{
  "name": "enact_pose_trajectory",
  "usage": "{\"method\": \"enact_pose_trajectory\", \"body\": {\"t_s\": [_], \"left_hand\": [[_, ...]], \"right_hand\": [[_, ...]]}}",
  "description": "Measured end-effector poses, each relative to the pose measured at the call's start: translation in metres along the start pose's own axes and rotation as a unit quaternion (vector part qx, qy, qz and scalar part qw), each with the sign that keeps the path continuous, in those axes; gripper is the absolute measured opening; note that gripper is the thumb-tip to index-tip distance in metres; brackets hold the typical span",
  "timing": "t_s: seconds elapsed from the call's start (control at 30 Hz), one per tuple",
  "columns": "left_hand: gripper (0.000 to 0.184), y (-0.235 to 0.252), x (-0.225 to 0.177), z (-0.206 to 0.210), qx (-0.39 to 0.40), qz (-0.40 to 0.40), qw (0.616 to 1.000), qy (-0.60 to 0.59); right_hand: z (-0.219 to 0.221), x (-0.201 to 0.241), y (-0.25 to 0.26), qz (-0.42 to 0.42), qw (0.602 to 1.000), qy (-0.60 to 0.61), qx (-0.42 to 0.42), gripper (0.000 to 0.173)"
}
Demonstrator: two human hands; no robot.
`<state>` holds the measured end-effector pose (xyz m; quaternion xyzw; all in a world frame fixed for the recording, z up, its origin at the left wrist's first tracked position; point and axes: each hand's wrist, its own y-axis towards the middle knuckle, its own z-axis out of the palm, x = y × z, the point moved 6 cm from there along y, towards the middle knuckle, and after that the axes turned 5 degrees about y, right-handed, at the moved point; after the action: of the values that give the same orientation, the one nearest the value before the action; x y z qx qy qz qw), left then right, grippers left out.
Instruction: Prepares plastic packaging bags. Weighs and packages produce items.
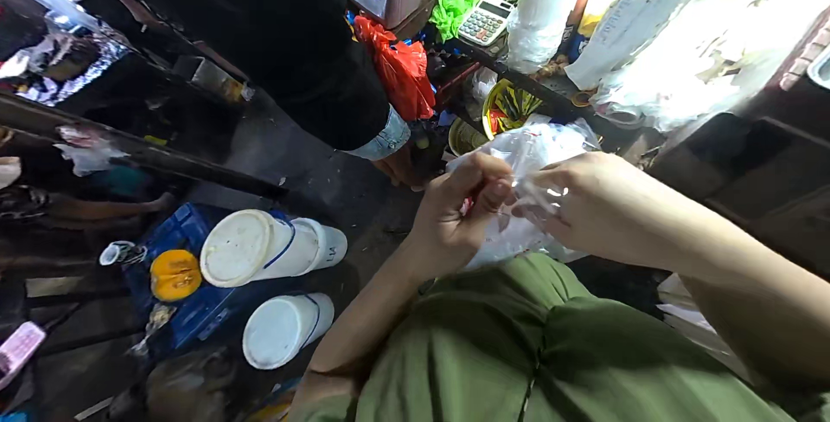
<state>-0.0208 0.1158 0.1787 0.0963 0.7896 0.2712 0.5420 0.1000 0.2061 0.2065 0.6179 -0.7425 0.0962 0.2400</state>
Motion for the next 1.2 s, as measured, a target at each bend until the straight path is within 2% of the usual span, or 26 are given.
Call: {"method": "enact_pose_trajectory", "body": {"t_s": [0.07, 0.13, 0.23, 0.33, 0.37, 0.4, 0.47, 0.5, 0.57, 0.67, 0.73, 0.8, 0.93, 1.0, 1.03, 1.1, 1.13, 1.2], "left_hand": [[0.007, 0.006, 0.0, 0.01, 0.029, -0.014, 0.999, -0.015], [0.008, 0.01, 0.003, 0.021, 0.077, -0.038, 0.995, -0.052], [0.008, 0.011, 0.016, 0.031, 0.142, -0.087, 0.974, -0.152], [0.009, 0.0, 0.044, 0.034, 0.167, -0.132, 0.956, -0.199], [0.02, -0.009, 0.062, 0.032, 0.161, -0.167, 0.961, -0.152], [0.04, -0.021, 0.085, 0.031, 0.158, -0.22, 0.96, -0.075], [0.082, -0.057, 0.136, 0.035, 0.177, -0.36, 0.916, 0.033], [0.091, -0.076, 0.153, 0.042, 0.198, -0.42, 0.885, 0.027], [0.075, -0.096, 0.158, 0.053, 0.187, -0.492, 0.846, -0.081], [0.045, -0.092, 0.155, 0.053, 0.124, -0.511, 0.816, -0.24], [0.037, -0.087, 0.159, 0.045, 0.125, -0.516, 0.797, -0.288], [0.035, -0.085, 0.161, 0.039, 0.117, -0.51, 0.787, -0.327], [0.042, -0.073, 0.142, 0.029, 0.083, -0.471, 0.809, -0.342], [0.038, -0.064, 0.121, 0.022, 0.062, -0.448, 0.832, -0.321], [0.039, -0.059, 0.112, 0.021, 0.053, -0.448, 0.83, -0.327], [0.053, -0.052, 0.117, 0.023, 0.074, -0.456, 0.797, -0.388], [0.065, -0.05, 0.122, 0.021, 0.08, -0.456, 0.795, -0.393], [0.092, -0.046, 0.131, 0.009, 0.074, -0.403, 0.813, -0.413]], "right_hand": [[0.015, -0.007, 0.005, 0.043, 0.993, -0.048, 0.103, 0.02], [0.029, -0.016, 0.005, 0.085, 0.978, -0.07, 0.179, 0.027], [0.046, -0.027, -0.003, 0.11, 0.964, 0.0, 0.244, 0.038], [0.072, -0.032, -0.019, 0.072, 0.947, 0.068, 0.306, 0.049], [0.085, -0.034, -0.028, 0.068, 0.934, 0.075, 0.342, 0.047], [0.095, -0.037, -0.035, 0.082, 0.927, 0.083, 0.357, 0.044], [0.093, -0.038, -0.041, 0.115, 0.914, 0.117, 0.371, 0.046], [0.086, -0.035, -0.041, 0.125, 0.908, 0.133, 0.378, 0.049], [0.074, -0.035, -0.04, 0.12, 0.915, 0.175, 0.344, 0.051], [0.039, -0.038, -0.042, 0.085, 0.947, 0.201, 0.235, 0.047], [0.019, -0.043, -0.045, 0.028, 0.969, 0.161, 0.183, 0.04], [0.012, -0.043, -0.046, -0.007, 0.98, 0.11, 0.166, 0.051], [0.018, -0.036, -0.039, -0.013, 0.991, 0.032, 0.128, 0.056], [0.018, -0.035, -0.033, -0.054, 0.996, 0.003, 0.069, 0.046], [0.017, -0.035, -0.03, -0.071, 0.997, -0.006, 0.041, 0.036], [0.011, -0.038, -0.023, -0.09, 0.995, -0.018, -0.025, 0.021], [0.006, -0.043, -0.019, -0.079, 0.995, -0.004, -0.055, 0.022], [-0.005, -0.059, -0.013, -0.004, 0.994, 0.076, -0.078, 0.019]]}}
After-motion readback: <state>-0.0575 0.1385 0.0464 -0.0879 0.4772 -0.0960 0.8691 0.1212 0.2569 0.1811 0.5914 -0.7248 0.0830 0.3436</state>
